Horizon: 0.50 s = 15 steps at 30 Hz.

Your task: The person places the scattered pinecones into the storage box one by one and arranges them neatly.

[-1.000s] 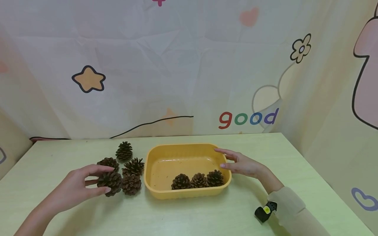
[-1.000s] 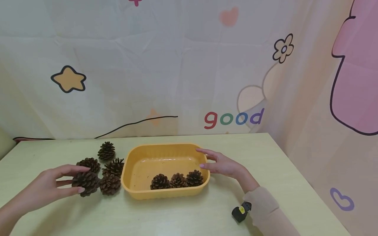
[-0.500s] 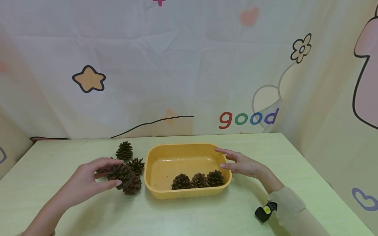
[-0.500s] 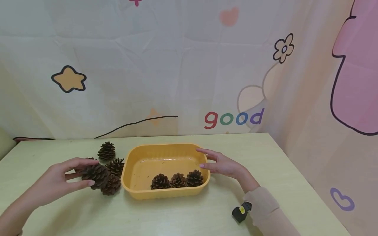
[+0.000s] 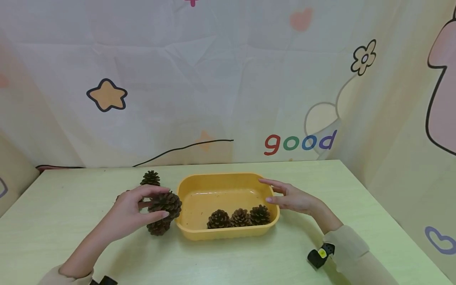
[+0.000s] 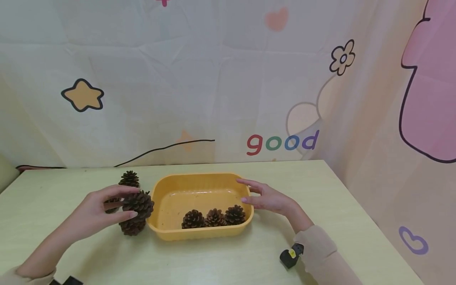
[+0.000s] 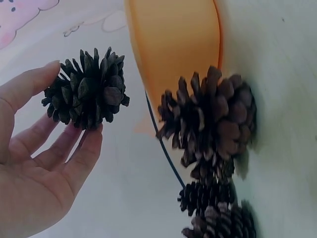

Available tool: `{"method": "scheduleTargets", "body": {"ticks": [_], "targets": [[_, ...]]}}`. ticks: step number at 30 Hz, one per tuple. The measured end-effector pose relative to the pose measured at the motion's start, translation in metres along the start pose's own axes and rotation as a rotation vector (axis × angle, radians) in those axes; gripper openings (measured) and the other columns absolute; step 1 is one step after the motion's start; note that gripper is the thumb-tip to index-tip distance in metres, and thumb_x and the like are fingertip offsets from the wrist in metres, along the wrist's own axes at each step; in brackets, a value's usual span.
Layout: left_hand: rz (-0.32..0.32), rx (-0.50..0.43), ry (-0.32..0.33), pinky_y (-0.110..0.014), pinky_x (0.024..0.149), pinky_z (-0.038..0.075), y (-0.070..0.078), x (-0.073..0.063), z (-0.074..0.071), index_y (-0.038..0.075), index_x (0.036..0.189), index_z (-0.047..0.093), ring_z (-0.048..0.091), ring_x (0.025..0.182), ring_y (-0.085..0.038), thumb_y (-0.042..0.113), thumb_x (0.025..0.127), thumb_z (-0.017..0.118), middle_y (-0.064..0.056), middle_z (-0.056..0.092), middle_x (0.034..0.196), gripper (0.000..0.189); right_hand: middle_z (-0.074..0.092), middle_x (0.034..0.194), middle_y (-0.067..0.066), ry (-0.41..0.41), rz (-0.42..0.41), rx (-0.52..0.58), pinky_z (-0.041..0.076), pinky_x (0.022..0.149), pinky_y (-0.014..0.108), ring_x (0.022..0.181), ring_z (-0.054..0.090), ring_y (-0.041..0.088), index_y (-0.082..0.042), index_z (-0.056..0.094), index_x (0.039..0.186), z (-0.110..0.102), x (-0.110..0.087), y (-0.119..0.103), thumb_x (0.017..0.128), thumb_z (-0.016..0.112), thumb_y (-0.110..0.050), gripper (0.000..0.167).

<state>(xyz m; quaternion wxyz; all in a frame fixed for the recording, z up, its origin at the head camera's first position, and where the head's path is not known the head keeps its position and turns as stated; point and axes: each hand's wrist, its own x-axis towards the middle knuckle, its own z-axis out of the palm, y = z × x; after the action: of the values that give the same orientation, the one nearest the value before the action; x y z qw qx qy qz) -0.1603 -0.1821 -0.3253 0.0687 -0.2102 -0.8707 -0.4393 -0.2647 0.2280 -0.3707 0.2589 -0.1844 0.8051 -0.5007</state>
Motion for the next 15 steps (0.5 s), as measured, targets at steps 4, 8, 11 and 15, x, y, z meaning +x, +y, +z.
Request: {"method": "scheduleTargets", "body": {"ticks": [4,8,11,15], "targets": [[0.014,-0.044,-0.014,-0.031,0.085,0.05,0.002,0.006,0.007,0.006,0.115,0.06,0.059,0.099,-0.022,0.015,0.076,0.075,-0.007,0.059,0.114,0.043,0.004,0.151,0.017,0.004,-0.001,0.001,0.04,0.094,0.052,0.134,0.004,0.046,-0.016,0.024,0.145,0.0,-0.001,0.0,0.09,0.059,-0.022,0.066],[0.013,-0.036,-0.026,-0.033,0.086,0.049,0.003,0.01,0.015,0.007,0.116,0.06,0.057,0.104,-0.024,0.018,0.076,0.074,-0.008,0.059,0.117,0.044,0.003,0.151,0.017,-0.003,-0.004,0.007,0.04,0.095,0.052,0.134,0.004,0.046,-0.015,0.023,0.146,0.0,-0.001,-0.001,0.089,0.059,-0.023,0.067],[0.006,-0.034,-0.03,-0.032,0.087,0.049,0.003,0.014,0.02,0.008,0.116,0.06,0.056,0.106,-0.025,0.017,0.076,0.074,-0.008,0.058,0.118,0.044,0.003,0.151,0.018,-0.007,-0.007,0.008,0.04,0.095,0.052,0.134,0.004,0.046,-0.015,0.023,0.146,0.0,-0.001,-0.001,0.089,0.059,-0.023,0.067],[0.001,-0.009,-0.031,-0.036,0.086,0.05,0.002,0.018,0.027,0.011,0.116,0.06,0.055,0.107,-0.026,0.017,0.076,0.074,-0.007,0.058,0.118,0.043,0.003,0.151,0.018,-0.005,-0.012,0.009,0.04,0.094,0.052,0.134,0.004,0.047,-0.014,0.024,0.145,0.0,-0.002,-0.001,0.089,0.059,-0.022,0.066]]}}
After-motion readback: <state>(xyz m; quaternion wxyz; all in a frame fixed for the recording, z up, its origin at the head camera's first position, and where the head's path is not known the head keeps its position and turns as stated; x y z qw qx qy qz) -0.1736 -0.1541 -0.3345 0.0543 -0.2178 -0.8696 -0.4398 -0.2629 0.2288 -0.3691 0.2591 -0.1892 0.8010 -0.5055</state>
